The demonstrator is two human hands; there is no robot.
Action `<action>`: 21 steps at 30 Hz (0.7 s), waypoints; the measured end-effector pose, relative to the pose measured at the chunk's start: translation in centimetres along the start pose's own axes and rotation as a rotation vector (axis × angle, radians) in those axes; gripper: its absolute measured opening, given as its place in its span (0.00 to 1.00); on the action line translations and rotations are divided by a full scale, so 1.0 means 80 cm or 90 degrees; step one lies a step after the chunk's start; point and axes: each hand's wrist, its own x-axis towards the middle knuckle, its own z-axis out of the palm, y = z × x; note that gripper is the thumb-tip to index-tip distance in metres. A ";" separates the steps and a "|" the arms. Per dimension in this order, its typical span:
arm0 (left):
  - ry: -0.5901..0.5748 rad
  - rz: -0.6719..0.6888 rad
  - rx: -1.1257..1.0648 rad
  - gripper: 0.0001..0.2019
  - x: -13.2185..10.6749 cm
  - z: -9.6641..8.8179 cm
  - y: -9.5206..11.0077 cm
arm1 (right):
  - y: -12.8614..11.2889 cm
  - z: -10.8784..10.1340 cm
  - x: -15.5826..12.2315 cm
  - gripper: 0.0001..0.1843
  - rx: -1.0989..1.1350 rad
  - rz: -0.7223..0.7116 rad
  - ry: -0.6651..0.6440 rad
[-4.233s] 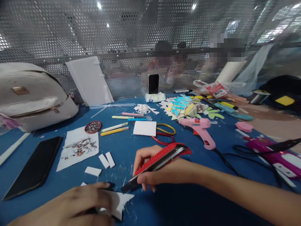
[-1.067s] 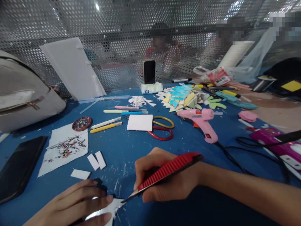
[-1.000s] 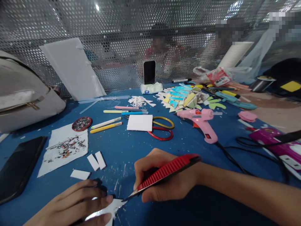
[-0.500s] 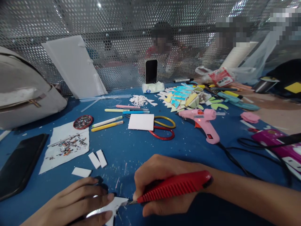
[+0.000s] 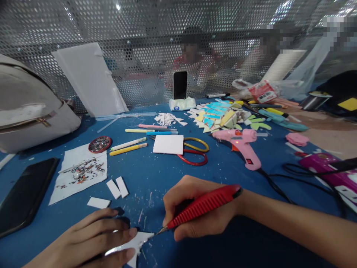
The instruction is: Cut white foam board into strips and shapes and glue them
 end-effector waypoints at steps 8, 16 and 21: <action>0.001 0.022 0.003 0.15 0.000 0.000 -0.003 | -0.005 -0.002 0.000 0.22 0.017 0.011 0.017; 0.008 0.022 0.001 0.15 0.000 0.001 -0.002 | -0.011 -0.005 -0.003 0.20 0.000 0.064 0.047; 0.005 0.011 0.001 0.14 -0.003 0.004 -0.001 | -0.002 0.011 0.000 0.25 0.018 0.050 0.053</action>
